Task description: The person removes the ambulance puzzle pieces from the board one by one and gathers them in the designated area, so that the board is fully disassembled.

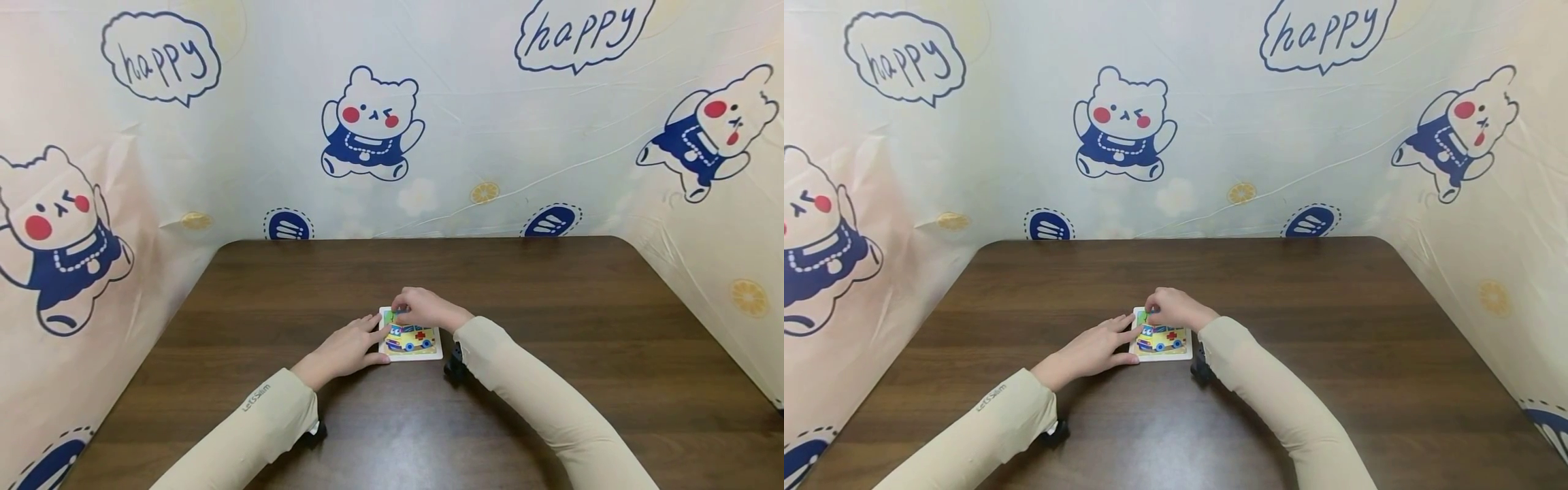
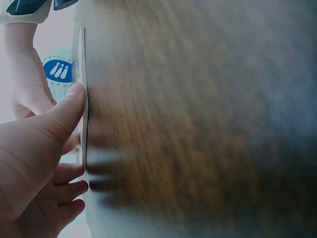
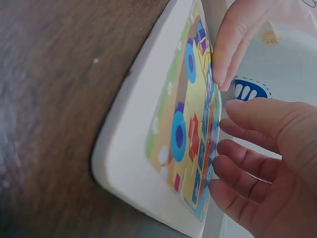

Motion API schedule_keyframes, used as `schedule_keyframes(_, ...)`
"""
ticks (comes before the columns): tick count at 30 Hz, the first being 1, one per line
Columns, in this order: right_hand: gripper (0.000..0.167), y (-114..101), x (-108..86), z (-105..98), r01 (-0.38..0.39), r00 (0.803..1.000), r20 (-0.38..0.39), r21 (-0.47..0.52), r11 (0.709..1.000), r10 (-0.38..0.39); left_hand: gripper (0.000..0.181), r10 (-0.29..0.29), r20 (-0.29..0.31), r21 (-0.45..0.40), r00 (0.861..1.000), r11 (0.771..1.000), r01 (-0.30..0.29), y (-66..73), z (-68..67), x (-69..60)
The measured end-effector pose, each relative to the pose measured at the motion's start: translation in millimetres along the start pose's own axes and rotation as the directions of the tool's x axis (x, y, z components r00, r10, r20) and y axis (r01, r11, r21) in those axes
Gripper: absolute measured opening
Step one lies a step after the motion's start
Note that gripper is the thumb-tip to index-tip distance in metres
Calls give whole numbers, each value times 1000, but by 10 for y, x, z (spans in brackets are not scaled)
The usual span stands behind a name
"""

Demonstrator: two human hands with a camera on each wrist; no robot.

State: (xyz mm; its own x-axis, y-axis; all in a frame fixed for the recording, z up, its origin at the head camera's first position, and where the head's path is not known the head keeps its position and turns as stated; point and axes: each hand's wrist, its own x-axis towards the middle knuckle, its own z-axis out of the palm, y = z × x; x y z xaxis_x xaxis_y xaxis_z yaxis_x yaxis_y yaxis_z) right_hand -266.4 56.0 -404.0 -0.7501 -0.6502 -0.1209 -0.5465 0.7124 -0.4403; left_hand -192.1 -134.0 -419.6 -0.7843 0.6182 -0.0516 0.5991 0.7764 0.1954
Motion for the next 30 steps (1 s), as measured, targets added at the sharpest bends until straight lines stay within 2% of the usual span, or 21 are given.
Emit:
schedule_keyframes(6, 24, -22, 16, -10, -13, 1000, 9, 10, 1000, 13, 65, 9, -8, -1, 1000, 1000, -9, -1, -7, -11)
schedule_keyframes(11, 20, 11, 47, -8, -27, 1000, 15, 87, 996, 26, 63, 15, -12, -6, 1000, 1000, -15, -6, -12, -4)
schedule_keyframes(18, 6, 77, 98, 0, -31, 999, 15, 222, 974, 29, 63, 10, 3, -11, 1000, 1000, -9, 3, -22, 0)
schedule_keyframes(30, 10, 81, 68, 4, -81, 996, -18, 337, 938, 92, 64, 4, 7, -29, 1000, 1000, -3, 18, -32, -5)
